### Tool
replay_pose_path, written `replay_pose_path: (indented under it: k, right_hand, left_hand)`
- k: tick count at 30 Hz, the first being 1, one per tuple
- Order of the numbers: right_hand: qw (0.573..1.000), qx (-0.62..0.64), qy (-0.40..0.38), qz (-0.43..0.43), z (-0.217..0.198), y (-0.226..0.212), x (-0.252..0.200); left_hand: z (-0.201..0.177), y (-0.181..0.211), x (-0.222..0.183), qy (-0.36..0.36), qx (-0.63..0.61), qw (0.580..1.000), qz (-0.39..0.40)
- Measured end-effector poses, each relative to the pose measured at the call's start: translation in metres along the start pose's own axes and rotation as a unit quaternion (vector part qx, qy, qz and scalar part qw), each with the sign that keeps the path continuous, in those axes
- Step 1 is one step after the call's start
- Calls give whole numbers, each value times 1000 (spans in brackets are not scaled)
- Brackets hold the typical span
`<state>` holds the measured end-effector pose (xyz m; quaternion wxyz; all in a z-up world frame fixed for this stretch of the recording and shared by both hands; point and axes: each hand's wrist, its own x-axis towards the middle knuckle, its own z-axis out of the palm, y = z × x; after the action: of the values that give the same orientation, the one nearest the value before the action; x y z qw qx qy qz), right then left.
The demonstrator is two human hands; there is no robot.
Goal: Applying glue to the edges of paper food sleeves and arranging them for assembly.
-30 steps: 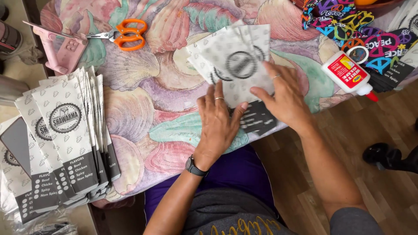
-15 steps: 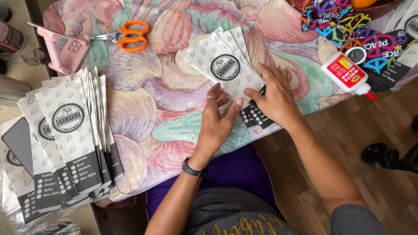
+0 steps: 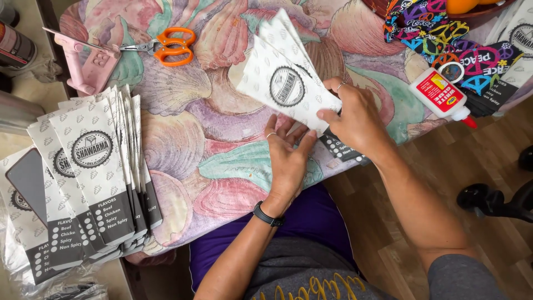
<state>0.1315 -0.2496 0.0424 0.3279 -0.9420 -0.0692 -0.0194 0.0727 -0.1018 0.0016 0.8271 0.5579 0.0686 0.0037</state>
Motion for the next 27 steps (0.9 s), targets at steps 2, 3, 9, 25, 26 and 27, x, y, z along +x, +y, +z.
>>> replay_pose_path:
  k: [2, 3, 9, 25, 26, 27]
  right_hand:
    - [985, -58, 56, -150, -8, -7, -12]
    - [986, -58, 55, -149, -14, -21, -16]
    - [933, -194, 92, -289, -24, -47, -36]
    - [961, -42, -25, -273, -28, -36, -47]
    - [958, -75, -16, -275, -28, -23, -46]
    - [959, -74, -16, -275, -30, -19, -44]
  left_hand:
    - [2, -7, 2, 43, -101, 994, 7]
    - [1, -7, 7, 44, -101, 994, 6]
    - [-25, -51, 40, 102, -327, 940, -8]
    - [-51, 17, 35, 4, -415, 910, 24]
    - [-59, 26, 35, 44, -356, 932, 47]
    - [-68, 29, 36, 44, -355, 933, 46]
